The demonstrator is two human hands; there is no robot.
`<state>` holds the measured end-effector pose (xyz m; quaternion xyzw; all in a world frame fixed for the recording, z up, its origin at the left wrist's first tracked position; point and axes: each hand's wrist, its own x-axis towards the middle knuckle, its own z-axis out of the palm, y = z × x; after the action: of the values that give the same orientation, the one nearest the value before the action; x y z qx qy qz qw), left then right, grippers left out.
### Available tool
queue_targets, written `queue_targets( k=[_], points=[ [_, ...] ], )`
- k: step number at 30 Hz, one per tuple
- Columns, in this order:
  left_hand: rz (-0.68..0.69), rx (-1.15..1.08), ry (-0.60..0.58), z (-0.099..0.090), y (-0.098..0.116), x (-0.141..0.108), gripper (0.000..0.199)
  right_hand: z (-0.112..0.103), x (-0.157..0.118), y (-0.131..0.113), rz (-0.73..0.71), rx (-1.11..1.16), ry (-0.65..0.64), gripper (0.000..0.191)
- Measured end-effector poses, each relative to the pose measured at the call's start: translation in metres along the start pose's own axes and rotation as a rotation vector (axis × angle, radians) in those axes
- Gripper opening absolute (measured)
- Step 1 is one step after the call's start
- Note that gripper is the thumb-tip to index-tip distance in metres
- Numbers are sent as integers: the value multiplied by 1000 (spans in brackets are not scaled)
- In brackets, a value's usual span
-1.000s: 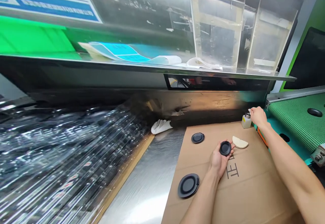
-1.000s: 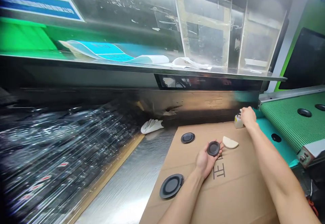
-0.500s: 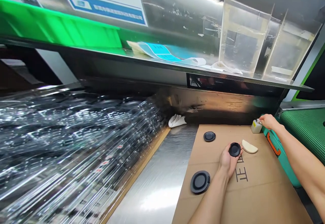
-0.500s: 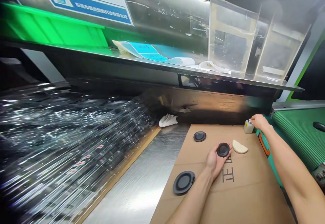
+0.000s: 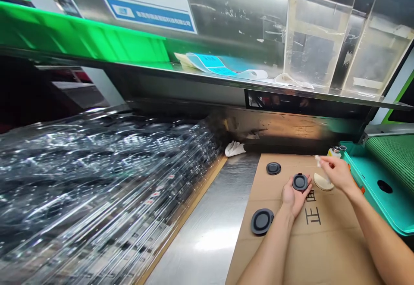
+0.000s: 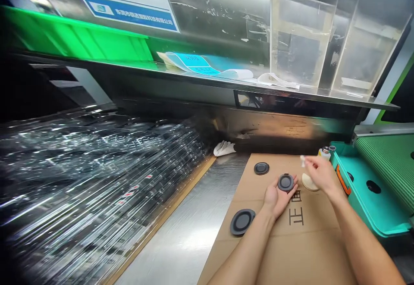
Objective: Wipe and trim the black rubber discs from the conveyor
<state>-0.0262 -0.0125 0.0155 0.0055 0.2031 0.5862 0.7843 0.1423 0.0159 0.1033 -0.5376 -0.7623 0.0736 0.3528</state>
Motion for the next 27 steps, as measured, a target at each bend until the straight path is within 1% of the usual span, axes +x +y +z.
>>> queue_targets(
  k=[1, 3, 5, 7, 9, 12, 13, 14, 17, 18, 19, 21, 22, 23, 24, 26, 27],
  points=[
    [11, 1, -3, 0, -1, 0, 31, 15, -16, -7, -17, 73, -29, 34],
    [29, 4, -20, 1, -4, 0, 32, 43, -41, -16, -53, 123, -72, 29],
    [35, 5, -49, 3, -9, 0, 32, 65, -52, -18, -73, 76, -63, 23],
    [29, -3, -71, 3, -14, -1, 32, 77, -54, -18, -74, -7, -37, 22],
    [35, -19, -61, 3, -17, -1, 31, 78, -53, -18, -96, -65, -67, 22],
    [30, -18, -27, 1, -18, -1, 33, 68, -51, -17, -179, -108, -230, 20],
    [21, -10, -29, 0, -17, -1, 33, 65, -52, -17, -185, -132, -264, 20],
    [8, 1, -41, 0, -17, -1, 34, 62, -53, -16, -169, -165, -260, 20],
    [2, 24, -80, -1, -18, -1, 34, 60, -55, -13, -99, -239, -137, 22],
    [8, 28, -76, -2, -18, 0, 34, 61, -56, -12, -107, -229, -126, 22],
    [13, 30, -66, -2, -18, 0, 35, 63, -57, -11, -140, -194, -150, 21],
    [17, 38, -47, -2, -19, -1, 36, 66, -59, -8, -231, -92, -240, 20],
    [13, 43, -48, -2, -20, -1, 36, 68, -59, -8, -249, -57, -255, 20],
    [10, 48, -55, -2, -21, -1, 36, 70, -59, -8, -240, -49, -235, 21],
    [10, 52, -64, -2, -23, -2, 35, 71, -58, -8, -211, -67, -186, 22],
    [19, 51, -76, -1, -27, -2, 33, 75, -55, -11, -138, -157, -64, 25],
    [24, 49, -74, -1, -28, -1, 32, 77, -54, -14, -113, -210, -23, 25]
  ],
)
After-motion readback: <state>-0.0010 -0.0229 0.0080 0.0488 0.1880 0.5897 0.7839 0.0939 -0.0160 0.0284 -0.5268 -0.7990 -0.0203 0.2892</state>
